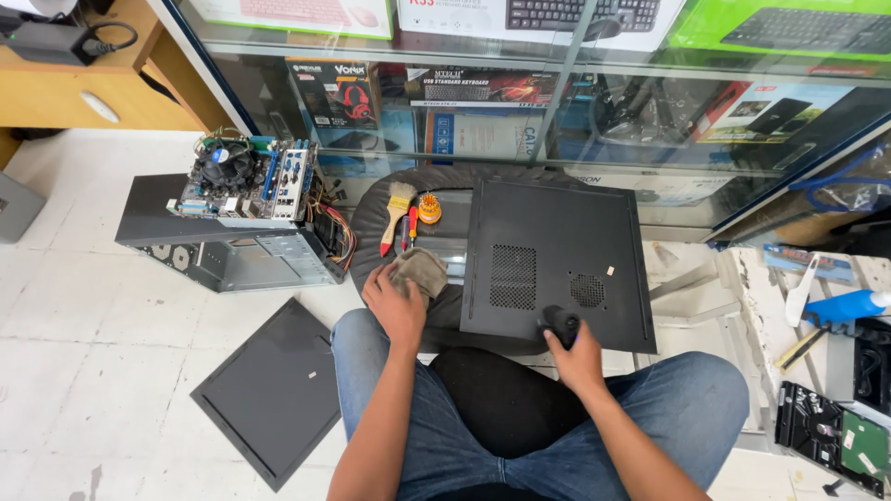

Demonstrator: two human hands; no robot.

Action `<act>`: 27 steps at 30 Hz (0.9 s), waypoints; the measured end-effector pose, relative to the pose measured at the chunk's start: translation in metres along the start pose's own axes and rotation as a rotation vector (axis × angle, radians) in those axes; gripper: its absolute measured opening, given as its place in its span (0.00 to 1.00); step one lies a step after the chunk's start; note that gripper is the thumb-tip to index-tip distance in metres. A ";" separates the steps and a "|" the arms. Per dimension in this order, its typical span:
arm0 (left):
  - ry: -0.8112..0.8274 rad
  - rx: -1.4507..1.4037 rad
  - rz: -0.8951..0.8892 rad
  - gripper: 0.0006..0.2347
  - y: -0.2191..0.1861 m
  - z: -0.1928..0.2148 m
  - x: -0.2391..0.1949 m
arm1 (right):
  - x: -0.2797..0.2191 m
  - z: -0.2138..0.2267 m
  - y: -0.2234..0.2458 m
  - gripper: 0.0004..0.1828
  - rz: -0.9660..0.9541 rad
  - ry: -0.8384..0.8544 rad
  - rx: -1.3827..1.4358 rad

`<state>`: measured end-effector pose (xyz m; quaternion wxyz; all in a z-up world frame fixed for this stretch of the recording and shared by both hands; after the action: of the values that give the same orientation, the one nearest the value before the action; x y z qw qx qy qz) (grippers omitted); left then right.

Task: The person cleans a motherboard, a metal I/O shield, a hard drive, and a computer case side panel using a handheld air blower and a cloth. The person blows dust from each component and wipes the case panel.

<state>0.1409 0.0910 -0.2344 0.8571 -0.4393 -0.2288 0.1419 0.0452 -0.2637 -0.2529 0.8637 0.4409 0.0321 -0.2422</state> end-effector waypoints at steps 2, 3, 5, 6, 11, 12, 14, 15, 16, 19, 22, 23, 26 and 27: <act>-0.026 0.080 -0.072 0.15 -0.007 -0.001 -0.010 | -0.015 -0.008 0.027 0.27 0.075 0.034 -0.044; -0.034 0.099 -0.197 0.15 -0.017 -0.006 -0.015 | -0.020 -0.021 0.040 0.26 0.136 0.146 -0.076; -0.045 0.122 -0.323 0.16 -0.027 -0.014 -0.028 | -0.026 -0.040 0.059 0.26 0.200 0.261 -0.105; 0.044 0.066 -0.326 0.14 -0.027 -0.024 -0.033 | -0.028 -0.053 0.067 0.25 0.249 0.347 -0.155; 0.357 -0.061 -0.229 0.10 -0.009 -0.047 -0.049 | -0.002 -0.087 0.088 0.23 0.355 0.434 -0.210; 0.419 -0.027 -0.215 0.11 0.000 -0.055 -0.053 | 0.011 -0.089 0.089 0.22 0.379 0.368 -0.190; 0.470 0.011 -0.201 0.12 0.012 -0.066 -0.054 | 0.035 -0.089 0.099 0.22 0.412 0.305 -0.169; 0.483 0.028 -0.207 0.12 0.016 -0.070 -0.055 | 0.044 -0.086 0.104 0.24 0.398 0.281 -0.174; 0.495 0.045 -0.213 0.12 0.020 -0.073 -0.057 | 0.054 -0.084 0.109 0.26 0.383 0.257 -0.179; 0.533 0.017 -0.152 0.12 0.014 -0.069 -0.054 | 0.077 -0.081 0.119 0.27 0.356 0.242 -0.142; 0.551 -0.028 -0.116 0.11 0.010 -0.063 -0.054 | 0.084 -0.083 0.114 0.29 0.387 0.313 -0.164; 0.549 -0.029 -0.112 0.11 0.012 -0.063 -0.053 | 0.079 -0.081 0.115 0.29 0.388 0.316 -0.167; 0.554 -0.006 -0.117 0.11 0.015 -0.068 -0.053 | 0.060 -0.078 0.120 0.29 0.451 0.392 -0.251; 0.547 -0.002 -0.127 0.11 0.014 -0.067 -0.053 | 0.052 -0.078 0.121 0.30 0.473 0.451 -0.272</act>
<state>0.1299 0.0295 -0.2943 0.8938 -0.4467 -0.0160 -0.0362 0.1575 -0.1632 -0.2242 0.9178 0.3595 0.1511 0.0744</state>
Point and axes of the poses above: each hand's wrist, its own x-axis towards the middle knuckle, its own z-axis out of the back of the hand, y = z × x, the point moved 8 cm from there along x, towards the middle knuckle, and after that the axes turned 3 degrees about y, right-handed, at the moved point
